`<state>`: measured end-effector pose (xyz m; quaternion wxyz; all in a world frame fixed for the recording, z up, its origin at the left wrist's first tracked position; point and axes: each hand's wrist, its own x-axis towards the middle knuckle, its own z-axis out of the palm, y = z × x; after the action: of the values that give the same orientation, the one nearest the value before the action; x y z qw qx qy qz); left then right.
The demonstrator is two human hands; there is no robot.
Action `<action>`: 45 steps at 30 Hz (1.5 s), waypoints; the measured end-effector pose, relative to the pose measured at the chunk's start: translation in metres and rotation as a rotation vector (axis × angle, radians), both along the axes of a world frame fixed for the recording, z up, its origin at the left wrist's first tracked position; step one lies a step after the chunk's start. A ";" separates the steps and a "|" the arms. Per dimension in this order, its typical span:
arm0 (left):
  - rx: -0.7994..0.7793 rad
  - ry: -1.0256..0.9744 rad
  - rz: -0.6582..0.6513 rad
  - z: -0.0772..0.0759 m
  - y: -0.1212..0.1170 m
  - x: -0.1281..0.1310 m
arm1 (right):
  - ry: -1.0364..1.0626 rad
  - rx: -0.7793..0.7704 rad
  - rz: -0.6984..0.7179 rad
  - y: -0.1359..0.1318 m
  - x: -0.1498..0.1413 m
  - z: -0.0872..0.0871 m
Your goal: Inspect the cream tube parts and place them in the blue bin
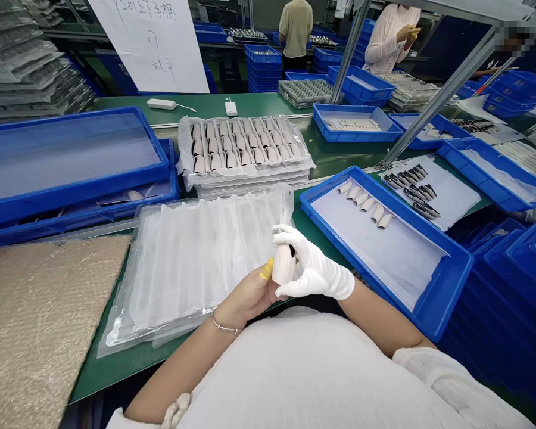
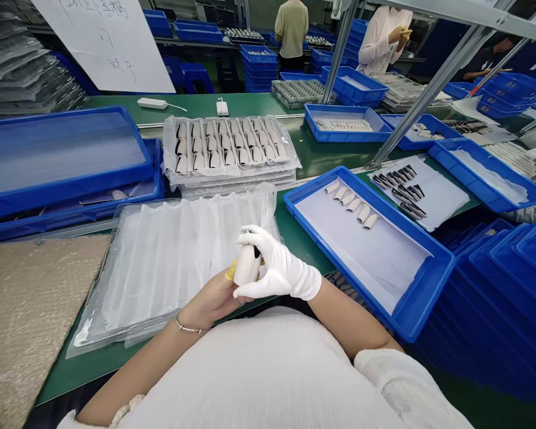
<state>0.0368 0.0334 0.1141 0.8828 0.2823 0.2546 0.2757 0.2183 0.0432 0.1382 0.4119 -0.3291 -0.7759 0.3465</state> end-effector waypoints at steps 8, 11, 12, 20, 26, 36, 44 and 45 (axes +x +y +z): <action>-0.154 -0.168 0.062 -0.015 -0.004 0.005 | 0.104 -0.014 0.121 -0.002 -0.002 -0.016; -0.179 -0.150 0.131 -0.013 -0.002 0.003 | 0.096 0.001 0.116 -0.001 -0.002 -0.015; -0.177 -0.134 0.151 -0.012 -0.002 0.003 | 0.106 -0.003 0.118 -0.002 -0.002 -0.014; -0.155 -0.044 0.146 -0.003 -0.006 0.007 | 0.171 -0.294 -0.205 -0.002 -0.007 -0.004; -0.176 -0.043 0.073 -0.004 -0.010 0.002 | 0.266 -0.313 -0.485 0.027 0.014 -0.014; -0.047 0.075 0.128 0.005 -0.011 0.005 | 0.382 -0.531 -0.402 0.012 0.019 -0.005; 0.122 0.274 0.168 0.016 -0.014 0.008 | 0.328 -0.661 -0.294 0.002 0.006 0.008; 0.155 0.297 0.170 0.017 -0.014 0.008 | 0.337 -0.665 -0.294 0.002 0.005 0.008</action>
<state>0.0447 0.0197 0.1306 0.7847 0.3646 0.3833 0.3232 0.2237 0.0453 0.1463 0.4496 -0.4907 -0.4875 0.5652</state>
